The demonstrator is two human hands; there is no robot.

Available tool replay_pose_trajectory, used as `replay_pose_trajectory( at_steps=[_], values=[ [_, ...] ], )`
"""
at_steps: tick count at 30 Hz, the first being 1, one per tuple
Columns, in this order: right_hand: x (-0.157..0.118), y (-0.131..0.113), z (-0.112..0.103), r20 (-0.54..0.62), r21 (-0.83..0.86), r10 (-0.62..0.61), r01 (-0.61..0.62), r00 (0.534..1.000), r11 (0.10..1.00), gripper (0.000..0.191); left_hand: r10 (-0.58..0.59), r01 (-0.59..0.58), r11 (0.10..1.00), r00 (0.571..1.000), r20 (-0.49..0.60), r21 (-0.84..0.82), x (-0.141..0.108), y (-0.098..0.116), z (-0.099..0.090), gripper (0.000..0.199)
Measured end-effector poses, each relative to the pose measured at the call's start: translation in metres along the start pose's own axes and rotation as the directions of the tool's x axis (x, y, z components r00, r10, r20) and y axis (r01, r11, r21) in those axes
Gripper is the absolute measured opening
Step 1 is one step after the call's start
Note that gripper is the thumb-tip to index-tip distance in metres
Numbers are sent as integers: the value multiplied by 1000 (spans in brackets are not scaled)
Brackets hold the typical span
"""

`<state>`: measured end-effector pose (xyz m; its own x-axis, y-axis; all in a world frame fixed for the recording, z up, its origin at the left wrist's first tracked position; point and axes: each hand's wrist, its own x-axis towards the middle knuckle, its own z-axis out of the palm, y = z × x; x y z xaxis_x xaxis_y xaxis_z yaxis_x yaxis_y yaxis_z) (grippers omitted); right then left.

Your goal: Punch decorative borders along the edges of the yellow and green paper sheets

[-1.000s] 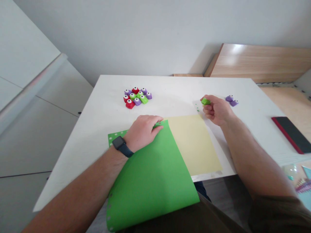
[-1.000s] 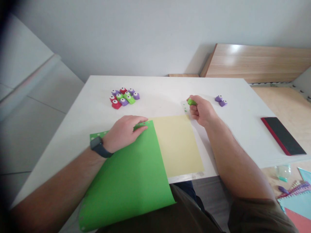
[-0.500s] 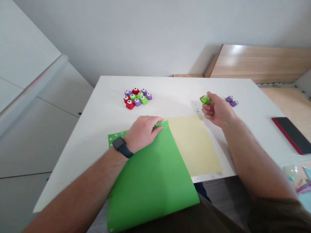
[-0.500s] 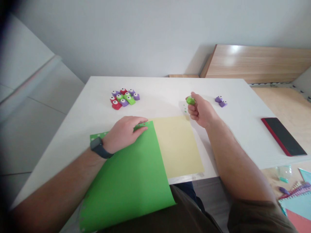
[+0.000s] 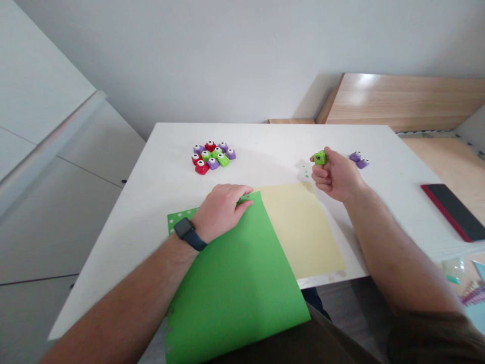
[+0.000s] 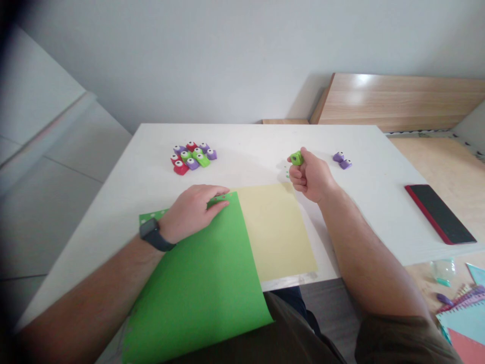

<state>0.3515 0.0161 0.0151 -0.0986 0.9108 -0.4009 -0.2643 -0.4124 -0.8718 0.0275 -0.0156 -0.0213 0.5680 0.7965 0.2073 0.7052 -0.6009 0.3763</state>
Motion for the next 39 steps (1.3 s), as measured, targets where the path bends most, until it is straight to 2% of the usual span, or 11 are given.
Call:
replay_pose_trajectory(
  at_steps=[9,12,14,17,19,22,23,27,28,33,39],
  values=[
    [-3,-2,4,23,-94,22,-20,999,995,34,2,-2,1000,1000,-11,-8,0,0,0,24],
    [2,0,1,-51,-136,-37,30,998,990,39,3,-3,1000,1000,-6,-8,0,0,0,25],
    [7,3,-2,-185,-222,-150,107,971,969,44,5,-5,1000,1000,-1,-9,0,1,0,25],
    [14,9,-7,-327,-399,-364,222,872,890,50,6,-6,1000,1000,2,-7,0,1,0,25],
    [17,12,-9,-324,-467,-413,236,851,852,52,5,-5,1000,1000,4,-6,0,1,-1,25],
    [18,15,-8,-290,-504,-380,197,878,841,52,7,-7,1000,1000,4,-4,0,1,-1,25],
    [19,15,-8,-290,-515,-391,202,874,833,51,8,-8,1000,1000,2,-4,0,1,-1,25],
    [19,14,-8,-327,-537,-518,296,791,790,48,11,-11,1000,1000,2,-4,0,1,-1,25],
    [18,14,-8,-328,-532,-527,308,784,789,48,12,-12,1000,1000,2,-4,0,1,-1,25],
    [16,15,-5,-284,-521,-469,276,836,808,48,10,-10,1000,1000,-2,-6,0,0,0,25],
    [22,16,-10,-315,-540,-546,327,776,776,48,5,-6,1000,1000,11,4,0,1,-1,26]
  ],
)
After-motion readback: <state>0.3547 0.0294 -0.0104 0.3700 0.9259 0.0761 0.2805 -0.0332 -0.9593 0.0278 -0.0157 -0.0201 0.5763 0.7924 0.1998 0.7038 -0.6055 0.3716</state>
